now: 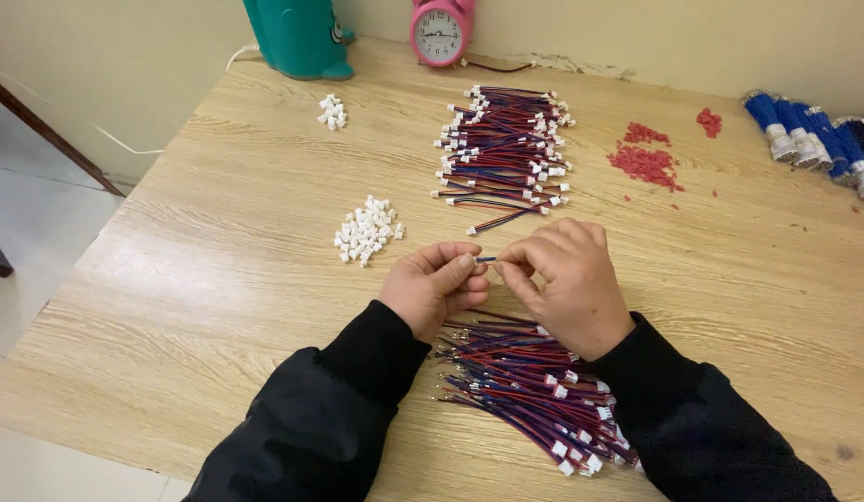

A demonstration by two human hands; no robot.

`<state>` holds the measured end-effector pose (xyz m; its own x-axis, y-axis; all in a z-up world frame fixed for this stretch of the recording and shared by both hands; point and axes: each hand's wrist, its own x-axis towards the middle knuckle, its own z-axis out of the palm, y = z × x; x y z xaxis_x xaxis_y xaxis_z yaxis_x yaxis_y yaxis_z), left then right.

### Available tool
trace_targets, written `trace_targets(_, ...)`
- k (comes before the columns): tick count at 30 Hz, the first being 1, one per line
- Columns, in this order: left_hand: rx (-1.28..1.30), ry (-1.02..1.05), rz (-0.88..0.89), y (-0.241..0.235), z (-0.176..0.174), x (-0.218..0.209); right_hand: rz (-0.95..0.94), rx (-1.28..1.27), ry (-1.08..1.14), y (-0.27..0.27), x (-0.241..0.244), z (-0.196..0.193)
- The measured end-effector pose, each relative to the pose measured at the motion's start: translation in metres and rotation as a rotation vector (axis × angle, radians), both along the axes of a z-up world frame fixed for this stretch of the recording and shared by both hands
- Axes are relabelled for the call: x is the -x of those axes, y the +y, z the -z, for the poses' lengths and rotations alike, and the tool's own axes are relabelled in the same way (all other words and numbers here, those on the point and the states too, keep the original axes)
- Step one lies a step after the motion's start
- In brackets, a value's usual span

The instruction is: Assembling wire harnesses by manually attaching plastic connectors to the ends of wires

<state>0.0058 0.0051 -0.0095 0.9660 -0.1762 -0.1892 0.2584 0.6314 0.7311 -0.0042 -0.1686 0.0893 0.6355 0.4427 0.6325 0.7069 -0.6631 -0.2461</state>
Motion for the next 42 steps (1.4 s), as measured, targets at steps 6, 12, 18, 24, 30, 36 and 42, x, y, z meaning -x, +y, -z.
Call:
trace_targets(6,-0.007,0.013,-0.001,0.001,-0.008,0.002,0.01,-0.002,-0.016,0.0,-0.001,0.002)
trace_targets(12,-0.014,0.007,0.008,0.001,-0.004,0.001,0.012,-0.031,-0.017,0.0,-0.001,0.004)
trace_targets(18,-0.004,0.008,0.01,0.001,-0.004,0.001,-0.001,-0.028,-0.033,0.0,-0.001,0.003)
trace_targets(24,-0.038,0.009,0.003,0.001,-0.011,0.004,-0.002,-0.025,-0.017,0.003,0.001,0.0)
trace_targets(30,-0.06,-0.01,0.009,-0.002,-0.008,0.002,0.035,0.012,-0.085,0.003,0.0,0.0)
trace_targets(36,-0.064,0.001,-0.007,-0.002,-0.009,0.003,-0.002,0.043,-0.096,0.005,0.0,0.002)
trace_targets(42,-0.091,-0.002,-0.014,-0.003,-0.007,0.003,-0.01,0.001,-0.07,0.011,0.003,0.002)
